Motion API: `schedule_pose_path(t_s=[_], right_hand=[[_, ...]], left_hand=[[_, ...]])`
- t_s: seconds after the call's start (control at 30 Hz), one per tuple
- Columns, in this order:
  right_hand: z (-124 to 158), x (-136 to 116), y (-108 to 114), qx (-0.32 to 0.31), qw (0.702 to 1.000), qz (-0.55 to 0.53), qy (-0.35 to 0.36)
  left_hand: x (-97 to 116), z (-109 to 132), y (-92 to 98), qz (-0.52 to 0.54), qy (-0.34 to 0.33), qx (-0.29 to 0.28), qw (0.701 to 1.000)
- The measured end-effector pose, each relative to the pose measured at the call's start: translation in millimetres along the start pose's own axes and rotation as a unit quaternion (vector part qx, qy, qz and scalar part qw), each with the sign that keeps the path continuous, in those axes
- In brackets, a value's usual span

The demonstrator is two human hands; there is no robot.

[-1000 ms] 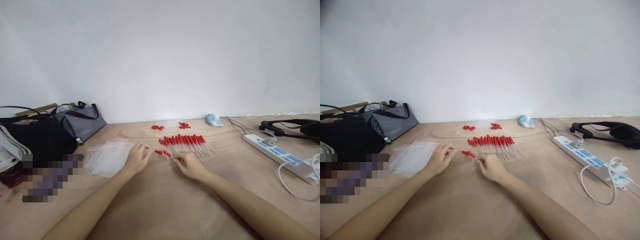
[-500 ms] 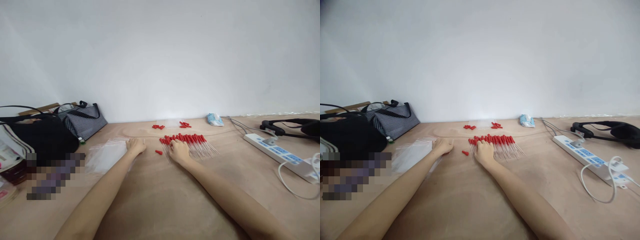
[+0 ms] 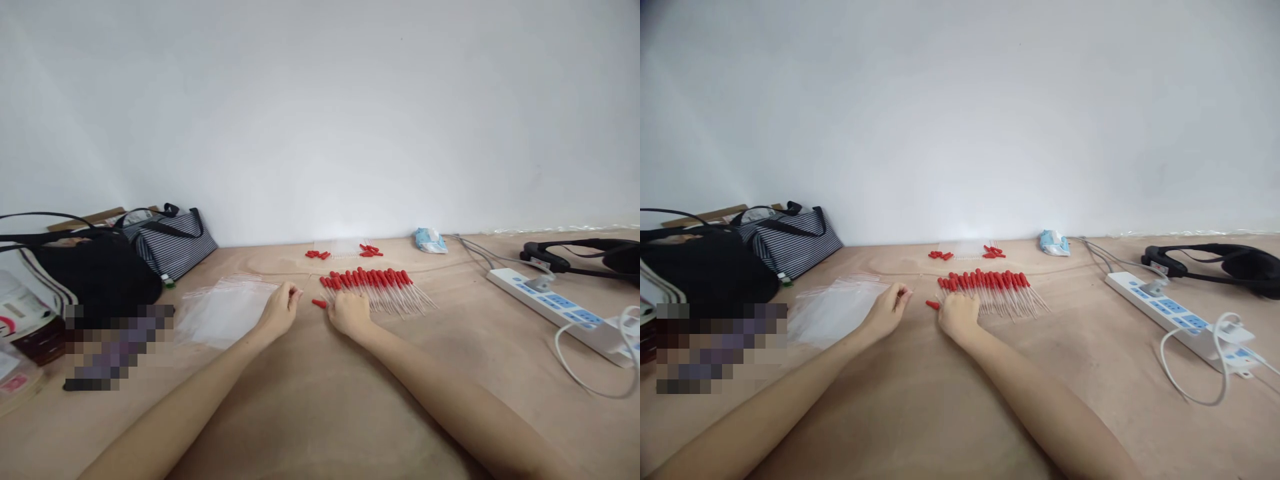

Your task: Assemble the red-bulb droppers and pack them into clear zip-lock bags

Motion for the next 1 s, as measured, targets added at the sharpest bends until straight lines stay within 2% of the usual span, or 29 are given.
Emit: schedule_pose_path(t_s=[0.1, 0.2, 0.33, 0.43, 0.53, 0.63, 0.73, 0.87, 1.0], right_hand=[[1.2, -4.5, 7.8, 0.041, 0.999, -0.021, 0.026], [1.9, -17.0, 15.7, 0.097, 0.990, -0.066, 0.078], [-3.8, -26.7, 8.2, 0.101, 0.988, -0.072, 0.091], [-2.3, -25.3, 11.8, 0.127, 0.982, -0.096, 0.101], [10.7, -11.7, 23.0, 0.157, 0.963, -0.173, 0.133], [31.6, 5.9, 28.3, 0.135, 0.931, -0.274, 0.199], [53.5, 20.2, 32.9, 0.116, 0.905, -0.318, 0.259], [61.5, 32.8, 33.3, 0.103, 0.900, -0.341, 0.252], [59.5, 30.5, 33.1, 0.100, 0.897, -0.356, 0.243]], left_hand=[[-4.8, 15.2, 3.0, 0.083, -0.016, 0.019, 0.996], [-17.3, 19.2, 8.0, 0.168, -0.006, 0.048, 0.985], [-17.9, 18.0, 10.7, 0.172, -0.028, 0.062, 0.983], [-5.8, 21.8, 10.3, 0.152, -0.069, 0.061, 0.984], [9.6, 29.7, 2.4, 0.185, -0.102, 0.021, 0.977], [29.1, 40.2, -6.2, 0.187, -0.136, -0.019, 0.973], [50.7, 49.4, -15.7, 0.177, -0.171, -0.058, 0.967], [70.3, 53.7, -20.1, 0.192, -0.204, -0.062, 0.958], [72.8, 53.6, -23.0, 0.199, -0.215, -0.062, 0.954]])
Point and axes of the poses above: each hand's wrist, its own z-axis away from the middle knuckle, its own y-axis out of the back of the hand, x = y × z, the point moved 10 cm from there along -z, towards the middle knuckle, and after that the axes turned 5 degrees about z, right-handed, at the moved point
